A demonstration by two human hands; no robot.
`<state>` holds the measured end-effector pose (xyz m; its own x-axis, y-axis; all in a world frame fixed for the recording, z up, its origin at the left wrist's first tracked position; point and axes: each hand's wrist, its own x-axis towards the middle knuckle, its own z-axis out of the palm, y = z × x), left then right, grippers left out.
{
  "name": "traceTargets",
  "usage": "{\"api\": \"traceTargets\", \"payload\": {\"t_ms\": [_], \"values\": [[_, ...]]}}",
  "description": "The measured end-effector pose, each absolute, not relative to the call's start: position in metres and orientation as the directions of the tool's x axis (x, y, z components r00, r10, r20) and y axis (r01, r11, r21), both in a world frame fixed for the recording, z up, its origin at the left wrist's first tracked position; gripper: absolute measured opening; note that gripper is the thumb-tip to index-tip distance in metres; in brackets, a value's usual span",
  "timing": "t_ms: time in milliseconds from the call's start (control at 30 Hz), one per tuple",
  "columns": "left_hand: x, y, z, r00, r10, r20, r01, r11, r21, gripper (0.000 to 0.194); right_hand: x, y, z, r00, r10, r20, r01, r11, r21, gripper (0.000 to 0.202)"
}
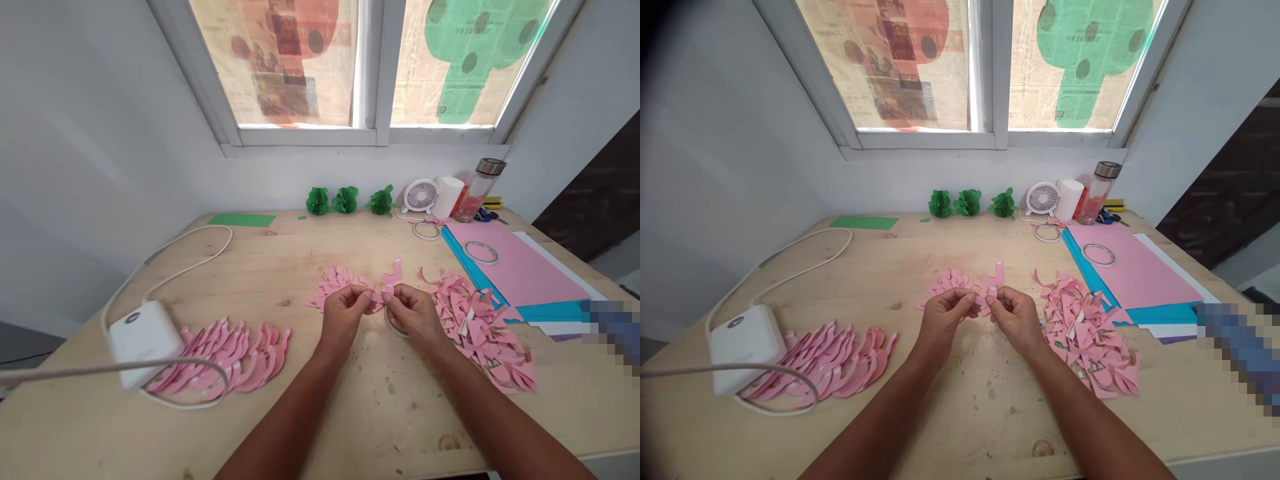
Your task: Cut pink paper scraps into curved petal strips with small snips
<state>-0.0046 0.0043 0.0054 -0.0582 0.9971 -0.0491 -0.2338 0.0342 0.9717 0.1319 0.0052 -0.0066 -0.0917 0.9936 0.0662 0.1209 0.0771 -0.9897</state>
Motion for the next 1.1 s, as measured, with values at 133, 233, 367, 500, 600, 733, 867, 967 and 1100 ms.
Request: {"api": "traceTargets", "payload": {"t_ms": [133, 233, 367, 500, 600, 733, 867, 967, 1100], "values": [[-0.005, 0.005, 0.003, -0.074, 0.997, -0.016, -0.198, 0.001, 0.980, 0.015, 0.131, 0.005, -0.007, -0.105, 0.992, 0.065, 0.089, 0.074, -0.993, 0.029], [-0.005, 0.006, 0.003, -0.080, 0.996, -0.040, -0.204, 0.023, 0.979, 0.015, 0.130, 0.005, -0.006, -0.107, 0.993, 0.052, 0.067, 0.059, -0.996, 0.028], [-0.004, 0.006, 0.004, -0.082, 0.992, -0.095, -0.260, 0.071, 0.963, 0.022, 0.130, 0.005, -0.006, -0.104, 0.993, 0.049, 0.079, 0.057, -0.995, 0.030], [-0.004, 0.005, 0.006, -0.044, 0.993, -0.111, -0.289, 0.094, 0.953, 0.023, 0.131, 0.004, -0.005, -0.108, 0.993, 0.053, 0.085, 0.062, -0.994, 0.030], [-0.005, 0.005, 0.006, -0.037, 0.994, -0.098, -0.274, 0.085, 0.958, 0.019, 0.131, 0.004, -0.005, -0.099, 0.994, 0.054, 0.106, 0.065, -0.992, 0.031], [-0.005, 0.005, 0.003, -0.064, 0.996, -0.060, -0.205, 0.045, 0.978, 0.017, 0.131, 0.004, -0.004, -0.102, 0.993, 0.053, 0.101, 0.064, -0.993, 0.032], [-0.003, 0.006, -0.001, -0.099, 0.995, -0.015, -0.160, -0.001, 0.987, 0.016, 0.131, 0.003, -0.001, -0.101, 0.994, 0.041, 0.072, 0.048, -0.996, 0.030], [-0.001, 0.005, -0.003, -0.087, 0.996, 0.019, -0.159, -0.032, 0.987, 0.016, 0.130, 0.002, 0.002, -0.071, 0.997, 0.024, 0.052, 0.028, -0.998, 0.031], [-0.001, 0.002, -0.002, -0.141, 0.983, 0.119, -0.167, -0.142, 0.976, 0.018, 0.129, 0.000, 0.006, -0.021, 1.000, 0.008, 0.107, 0.010, -0.994, 0.032]]}}
